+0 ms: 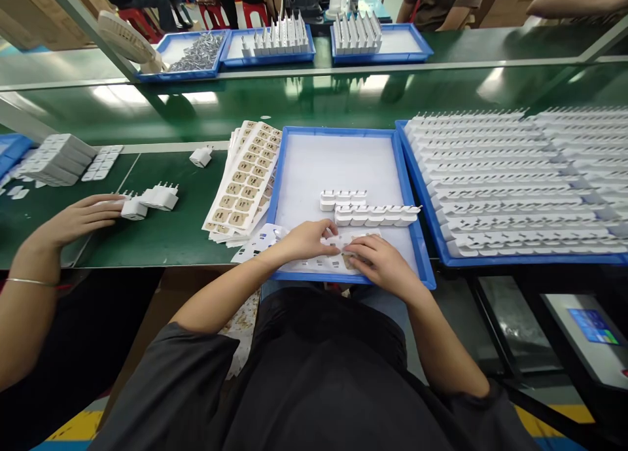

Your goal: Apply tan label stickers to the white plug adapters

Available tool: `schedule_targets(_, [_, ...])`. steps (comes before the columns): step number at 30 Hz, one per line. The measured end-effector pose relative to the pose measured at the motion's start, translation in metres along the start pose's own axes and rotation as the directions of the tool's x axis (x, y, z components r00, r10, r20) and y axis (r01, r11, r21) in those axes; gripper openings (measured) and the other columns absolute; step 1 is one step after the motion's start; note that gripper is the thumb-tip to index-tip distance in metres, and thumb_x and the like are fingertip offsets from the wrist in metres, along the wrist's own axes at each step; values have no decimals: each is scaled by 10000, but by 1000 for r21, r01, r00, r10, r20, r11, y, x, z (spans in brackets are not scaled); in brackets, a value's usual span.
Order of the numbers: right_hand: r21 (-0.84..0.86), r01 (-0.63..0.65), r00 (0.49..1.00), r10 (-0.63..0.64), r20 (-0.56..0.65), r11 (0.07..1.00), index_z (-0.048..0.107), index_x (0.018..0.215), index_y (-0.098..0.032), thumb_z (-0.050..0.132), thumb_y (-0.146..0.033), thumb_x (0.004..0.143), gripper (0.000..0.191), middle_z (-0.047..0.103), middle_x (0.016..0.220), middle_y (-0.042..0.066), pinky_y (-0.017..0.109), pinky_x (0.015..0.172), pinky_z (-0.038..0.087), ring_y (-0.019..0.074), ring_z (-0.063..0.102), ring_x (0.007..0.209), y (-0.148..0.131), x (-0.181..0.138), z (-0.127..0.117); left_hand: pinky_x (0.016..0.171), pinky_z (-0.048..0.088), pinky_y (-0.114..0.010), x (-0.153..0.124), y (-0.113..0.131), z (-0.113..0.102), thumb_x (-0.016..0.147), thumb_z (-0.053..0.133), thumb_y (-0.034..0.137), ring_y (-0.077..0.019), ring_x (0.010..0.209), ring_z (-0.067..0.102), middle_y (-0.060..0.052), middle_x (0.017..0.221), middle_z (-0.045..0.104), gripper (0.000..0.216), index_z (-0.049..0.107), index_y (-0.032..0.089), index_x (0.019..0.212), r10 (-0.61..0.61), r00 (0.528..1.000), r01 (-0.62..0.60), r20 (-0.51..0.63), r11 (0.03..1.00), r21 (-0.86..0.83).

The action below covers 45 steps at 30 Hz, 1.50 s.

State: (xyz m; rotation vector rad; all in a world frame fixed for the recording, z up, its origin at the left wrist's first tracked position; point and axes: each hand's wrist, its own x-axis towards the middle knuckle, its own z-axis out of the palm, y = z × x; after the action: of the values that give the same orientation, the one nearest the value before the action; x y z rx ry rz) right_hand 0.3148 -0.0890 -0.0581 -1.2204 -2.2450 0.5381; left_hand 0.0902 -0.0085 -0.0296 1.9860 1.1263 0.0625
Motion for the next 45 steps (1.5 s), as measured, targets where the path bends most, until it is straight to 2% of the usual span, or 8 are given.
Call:
schedule_targets(3, [13, 59, 998, -59, -2, 998, 750, 1114, -251, 610, -285, 982, 196, 749, 1057, 92, 420, 836, 555, 254, 670, 948, -3, 5, 1, 852, 517, -332, 2, 2, -10, 731, 793, 388, -263, 1000, 689, -24, 938, 710, 491, 654, 233, 1176, -25, 993, 44, 119, 985, -164])
schedule_targets(8, [-6, 172, 977, -171, -129, 985, 732, 1101, -238, 617, -238, 986, 162, 746, 997, 76, 365, 793, 570, 215, 689, 903, -9, 9, 0, 722, 458, -278, -1, 4, -19, 705, 783, 380, -181, 761, 623, 8, 833, 644, 571, 645, 216, 1233, -7, 979, 74, 203, 942, -327])
schedule_targets(17, [-110, 282, 934, -299, -198, 953, 671, 969, -221, 643, -150, 956, 78, 729, 931, 64, 344, 726, 559, 203, 665, 826, -14, 12, 2, 550, 336, -219, 0, -1, -19, 691, 811, 335, -98, 530, 464, 82, 625, 526, 655, 602, 183, 1293, 18, 967, 106, 255, 879, -465])
schedule_targets(23, [99, 199, 964, -177, -199, 975, 648, 988, -228, 638, -148, 957, 86, 699, 1021, 78, 347, 843, 585, 210, 689, 968, -15, 5, -5, 512, 362, -210, 1, 1, -18, 683, 840, 294, -93, 493, 500, 74, 634, 584, 597, 592, 178, 1214, 24, 963, 128, 269, 837, -532])
schedule_targets(26, [143, 160, 970, -129, -208, 977, 650, 988, -233, 649, -147, 949, 94, 704, 988, 67, 346, 828, 583, 210, 688, 944, -14, 4, -5, 532, 385, -207, 0, 2, -19, 693, 851, 299, -88, 519, 522, 72, 655, 592, 567, 607, 184, 1192, 43, 964, 102, 263, 852, -514])
schedule_targets(31, [183, 91, 980, -56, -189, 979, 642, 971, -233, 633, -170, 961, 64, 697, 926, 59, 352, 782, 562, 213, 667, 880, -17, 6, -3, 667, 496, -261, 1, -3, -15, 617, 904, 313, -165, 734, 673, -7, 862, 710, 665, 596, 175, 1190, 110, 946, 91, 306, 814, -574])
schedule_targets(37, [249, -39, 993, 67, -102, 968, 620, 959, -228, 723, -271, 913, 121, 659, 908, 42, 327, 706, 520, 193, 607, 804, -24, 8, 0, 647, 463, -249, 2, -3, -12, 591, 906, 292, -144, 687, 638, 16, 818, 682, 655, 615, 172, 1166, 125, 959, 33, 254, 842, -539])
schedule_targets(45, [333, -122, 988, 148, -51, 935, 613, 957, -233, 700, -230, 908, 100, 638, 914, 23, 310, 714, 509, 174, 596, 792, -24, 9, -1, 725, 512, -291, 3, -9, -9, 613, 895, 316, -182, 774, 682, -26, 919, 716, 642, 620, 181, 1177, 159, 954, 20, 255, 814, -580])
